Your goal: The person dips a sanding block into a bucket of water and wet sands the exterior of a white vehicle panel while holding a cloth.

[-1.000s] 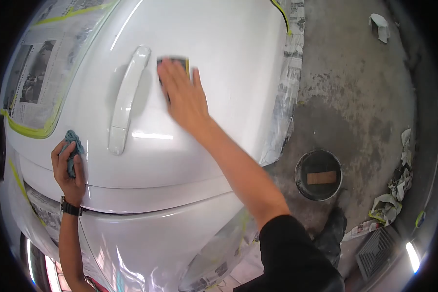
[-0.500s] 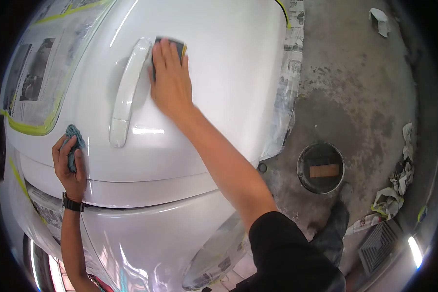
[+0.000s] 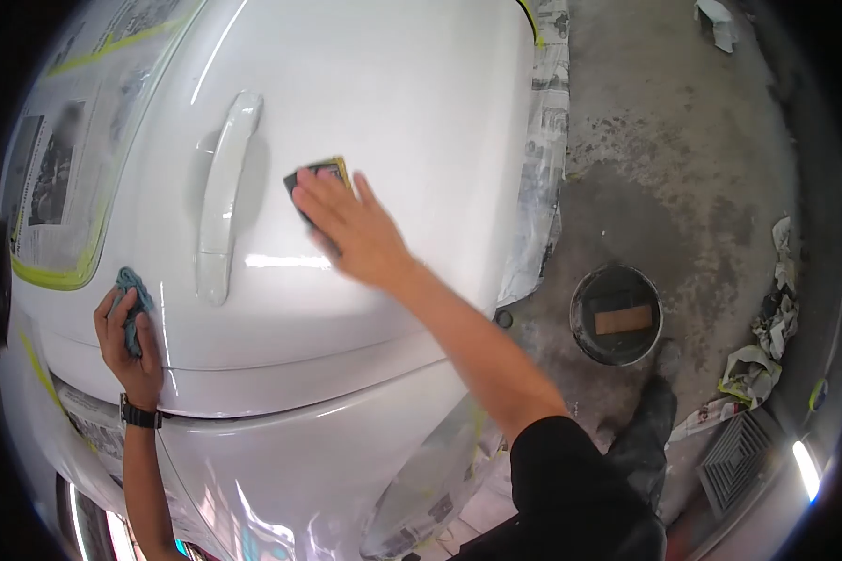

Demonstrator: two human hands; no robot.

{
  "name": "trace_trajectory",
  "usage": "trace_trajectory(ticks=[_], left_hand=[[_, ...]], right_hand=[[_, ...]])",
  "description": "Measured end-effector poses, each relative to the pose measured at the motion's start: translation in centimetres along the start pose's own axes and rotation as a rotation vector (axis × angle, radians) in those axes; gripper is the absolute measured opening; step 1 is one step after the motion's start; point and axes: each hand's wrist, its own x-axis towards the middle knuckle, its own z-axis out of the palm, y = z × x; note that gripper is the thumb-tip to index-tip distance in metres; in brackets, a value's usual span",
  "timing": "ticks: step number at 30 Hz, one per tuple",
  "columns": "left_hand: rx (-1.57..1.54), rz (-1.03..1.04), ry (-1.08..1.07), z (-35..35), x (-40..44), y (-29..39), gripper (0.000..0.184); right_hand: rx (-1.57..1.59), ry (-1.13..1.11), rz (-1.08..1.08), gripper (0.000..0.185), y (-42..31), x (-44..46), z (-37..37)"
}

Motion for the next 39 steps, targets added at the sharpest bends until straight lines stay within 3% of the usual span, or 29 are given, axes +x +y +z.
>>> trace_trajectory(ticks=[1,2,4,6,8,10,11,16,19,21,22,23,25,27,28,31,33,35,38,39], left_hand=[[0.001,-0.004,0.001,-0.1,0.1,0.0,0.030],[0.001,-0.008,-0.012,-0.2,-0.1,0.2,0.030],[-0.015,-0.009,-0.003,-0.1,-0.2,-0.1,0.029],[-0.028,-0.024,0.010,0.1,-0.3,0.1,0.029],[-0.012,-0.037,0.006,0.0,-0.3,-0.1,0.029],[-0.014,-0.016,0.002,-0.1,0.0,-0.2,0.029],[-0.015,-0.012,-0.002,0.0,-0.2,-0.2,0.029],[0.035,0.019,-0.007,-0.3,0.1,-0.2,0.030],[-0.010,-0.003,-0.012,0.0,-0.3,0.1,0.030],[0.002,-0.014,0.005,-0.1,0.0,-0.3,0.030],[0.017,-0.014,0.002,-0.1,-0.2,-0.4,0.030],[0.030,-0.012,-0.007,0.0,-0.4,-0.4,0.029],[-0.002,-0.005,0.003,0.1,-0.2,-0.3,0.029],[-0.001,-0.005,0.000,0.1,-0.2,-0.3,0.029],[0.016,0.002,0.003,0.1,-0.2,-0.4,0.029],[0.043,0.037,-0.005,0.0,-0.3,-0.7,0.029],[0.020,0.016,-0.008,0.0,-0.3,-0.7,0.030],[0.015,0.012,-0.012,0.0,-0.2,-0.5,0.030],[0.045,0.044,-0.012,0.0,-0.2,-0.7,0.030],[0.058,0.057,-0.007,0.1,-0.2,-1.0,0.030]], right_hand=[[-0.200,0.009,0.065,0.060,2.8,2.0,0.6],[-0.053,0.202,0.079,0.057,5.9,3.8,0.1],[0.068,0.273,0.126,0.048,8.0,7.1,-1.9],[-0.102,0.335,0.217,0.052,5.8,6.5,-0.9],[0.053,0.333,0.214,0.056,0.9,3.3,1.4],[0.203,0.150,0.191,0.059,-3.3,-1.8,1.4],[0.161,0.039,0.185,0.056,-2.1,-2.8,1.0],[0.119,0.261,0.149,0.051,9.3,4.6,-1.9],[0.121,0.323,0.327,0.055,4.1,2.9,0.0],[-0.025,0.069,0.268,0.072,-1.5,-2.6,2.0],[0.012,-0.076,0.219,0.075,-3.6,-6.3,2.4],[0.104,-0.075,0.162,0.068,-3.7,-9.2,3.0],[0.574,0.019,0.274,0.063,2.2,-6.7,4.0],[0.474,0.123,0.307,0.058,7.8,-1.5,1.6],[0.131,0.170,0.276,0.056,8.8,1.2,-1.7],[0.134,0.358,0.387,0.058,7.1,2.0,0.3],[0.111,0.254,0.391,0.065,1.4,-3.7,2.1],[0.151,0.009,0.306,0.075,-3.9,-13.0,4.3],[0.059,-0.080,0.238,0.075,-1.9,-15.6,3.7],[0.025,-0.011,0.313,0.073,1.0,-12.5,2.9]])
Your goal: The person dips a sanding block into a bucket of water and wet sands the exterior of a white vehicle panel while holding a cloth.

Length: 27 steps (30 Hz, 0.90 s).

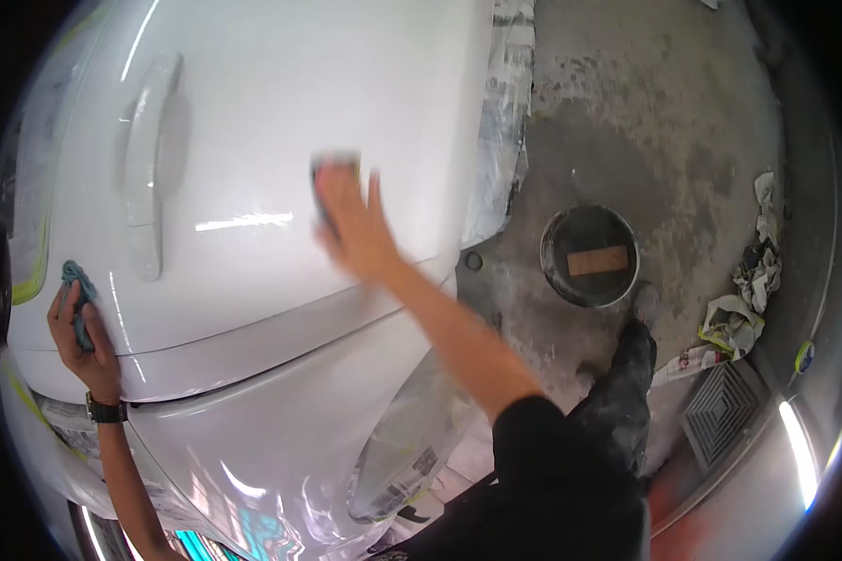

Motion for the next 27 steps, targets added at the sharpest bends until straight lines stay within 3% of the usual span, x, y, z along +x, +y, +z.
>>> trace_trajectory(ticks=[3,6,8,12,15,17,20,23,24,27], left_hand=[[0.051,0.044,-0.022,-0.3,-0.1,-0.8,0.030],[0.064,0.066,-0.046,-0.5,-0.2,-1.2,0.030],[0.017,0.068,-0.041,-0.3,-0.2,-1.3,0.030],[-0.015,0.042,-0.029,-0.2,-0.2,-1.0,0.029],[0.026,0.077,-0.037,-0.4,-0.1,-1.3,0.029],[0.052,0.100,-0.032,-0.4,-0.1,-1.4,0.029],[0.053,0.111,-0.021,-0.3,0.0,-1.2,0.028],[0.050,0.107,-0.018,-0.4,0.0,-1.2,0.027],[0.055,0.110,-0.022,-0.5,0.0,-1.2,0.028],[0.006,0.086,-0.007,-0.2,0.0,-1.3,0.028]], right_hand=[[0.108,0.173,0.136,0.068,2.5,10.1,-3.6],[0.212,0.238,0.221,0.066,-0.1,7.1,-1.8],[0.161,0.180,0.129,0.065,-2.7,-0.3,0.5],[0.165,-0.205,0.136,0.065,-7.2,-13.5,-0.6],[0.280,0.065,0.117,0.064,-5.2,-11.4,-2.9],[0.119,0.174,0.065,0.064,-4.1,-6.2,-3.7],[0.343,0.133,0.127,0.063,-3.7,-2.0,-1.2],[0.213,0.159,0.103,0.067,-6.4,-6.3,2.1],[0.247,0.052,0.092,0.071,-7.5,-8.9,2.5],[0.281,0.099,0.104,0.074,-8.3,-7.7,2.3]])
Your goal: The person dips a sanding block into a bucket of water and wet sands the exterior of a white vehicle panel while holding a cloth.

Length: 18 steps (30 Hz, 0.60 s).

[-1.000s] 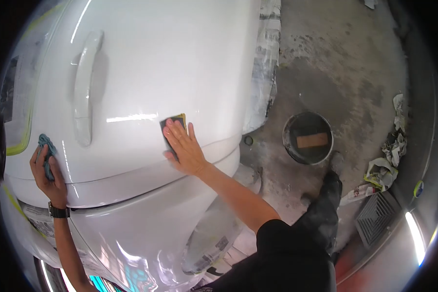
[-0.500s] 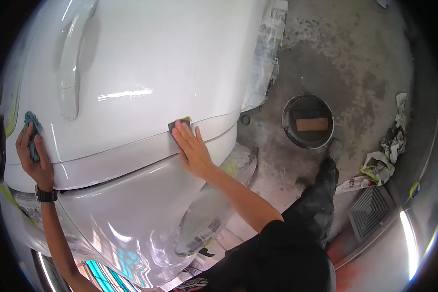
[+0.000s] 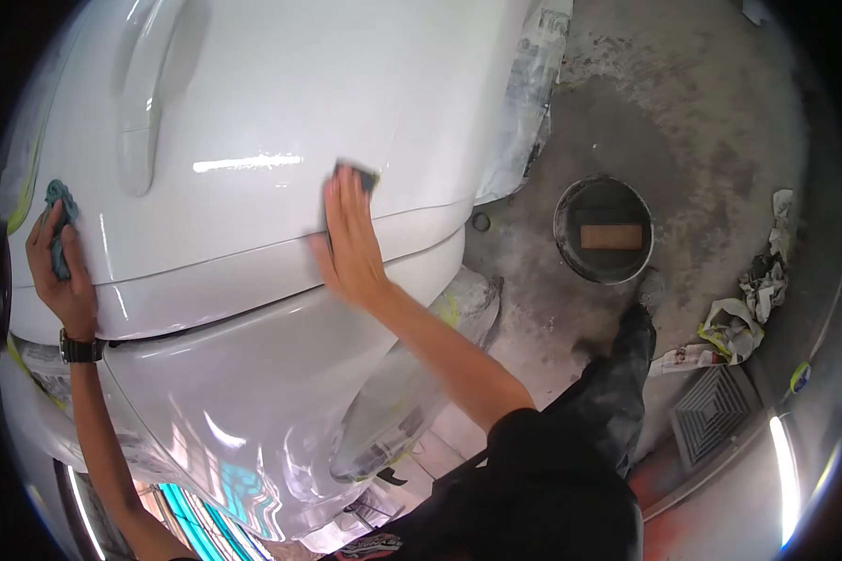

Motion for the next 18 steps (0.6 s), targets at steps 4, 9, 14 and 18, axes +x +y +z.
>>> trace_trajectory(ticks=[4,9,14,18], left_hand=[[0.032,0.052,-0.004,0.1,-0.1,-0.5,0.029],[-0.003,-0.067,-0.020,0.0,0.0,0.6,0.030],[-0.152,-0.119,0.040,0.5,0.6,2.0,0.037],[-0.047,-0.156,0.069,1.1,-0.4,4.2,0.044]], right_hand=[[0.076,0.229,0.130,0.060,0.6,12.8,-1.3],[-0.068,0.032,0.010,0.061,-0.6,2.0,-0.5],[0.047,-0.241,0.267,0.049,-1.5,-6.1,-6.6],[-0.175,0.059,0.501,0.039,3.3,-7.0,-16.0]])
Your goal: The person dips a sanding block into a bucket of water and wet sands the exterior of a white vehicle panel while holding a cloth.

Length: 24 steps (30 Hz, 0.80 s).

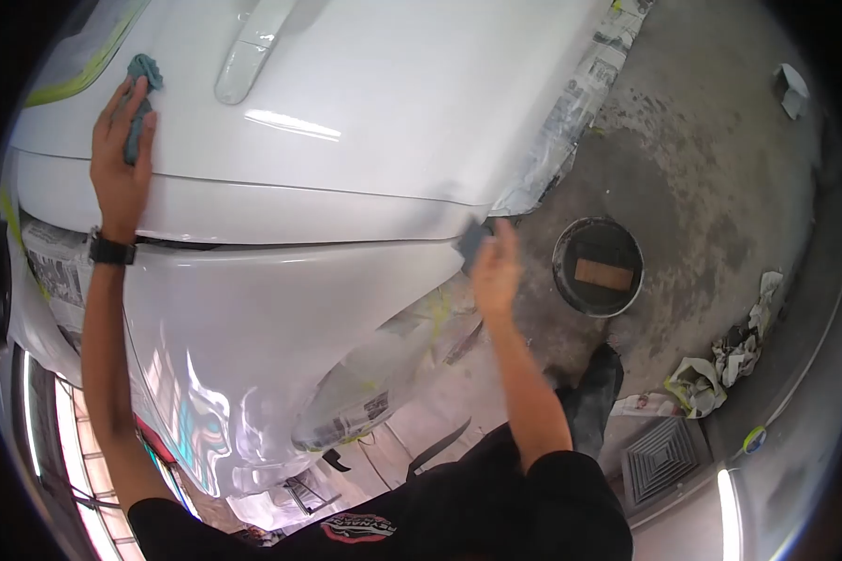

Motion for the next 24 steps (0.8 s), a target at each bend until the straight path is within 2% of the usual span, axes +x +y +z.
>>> trace_trajectory(ticks=[2,3,4,5,6,9,12,13,15,16,17,19,21,22,23,24], left_hand=[[0.201,0.082,-0.028,0.1,-1.7,2.4,0.047],[0.190,0.082,-0.089,0.6,-3.1,3.7,0.048],[0.178,0.081,-0.154,1.5,-4.6,5.3,0.050],[0.152,0.095,-0.224,2.6,-5.8,7.2,0.048],[0.127,0.109,-0.292,4.1,-6.9,9.2,0.047],[-0.097,0.122,-0.456,10.1,-10.1,15.7,0.043],[-0.273,0.106,-0.506,17.3,-11.0,23.0,0.040],[-0.325,0.032,-0.508,19.7,-12.2,25.1,0.040],[-0.522,-0.084,-0.497,25.9,-14.2,32.1,0.040],[-0.647,-0.193,-0.569,28.3,-14.7,36.7,0.039],[-0.756,-0.297,-0.648,30.1,-15.2,40.6,0.038],[-0.938,-0.462,-0.741,34.4,-17.0,47.8,0.035],[-1.103,-0.606,-0.761,39.6,-19.9,56.0,0.032],[-1.191,-0.719,-0.781,41.9,-20.5,59.6,0.032],[-1.274,-0.837,-0.796,44.0,-21.1,63.1,0.031],[-1.348,-0.967,-0.816,46.0,-22.0,66.4,0.031]], right_hand=[[-0.188,0.182,-0.053,0.037,6.9,1.6,-5.2],[-0.173,0.140,0.050,0.038,11.4,1.7,-8.3],[-0.160,0.095,0.156,0.040,14.5,1.5,-11.5],[-0.060,0.044,0.373,0.042,15.8,1.6,-14.4],[0.040,-0.007,0.588,0.045,16.3,1.7,-16.2],[0.437,0.029,0.958,0.049,14.2,1.8,-17.9],[0.381,-0.152,0.790,0.049,16.8,1.4,-18.1],[0.309,-0.211,0.649,0.048,19.3,1.2,-18.2],[0.192,-0.214,0.770,0.035,20.7,2.2,-18.7],[-0.192,-0.205,0.644,0.024,18.0,3.8,-18.5],[-0.795,-0.225,-0.079,0.028,24.9,3.1,-19.8],[-0.776,-0.013,-0.130,0.016,25.8,4.7,-20.0],[-0.425,0.148,0.385,0.012,25.6,6.4,-19.2],[-0.231,0.233,0.625,0.015,26.8,7.5,-19.8],[-0.288,0.252,0.472,0.030,32.3,7.1,-20.7],[-0.415,0.203,0.379,0.030,34.4,7.3,-21.5]])
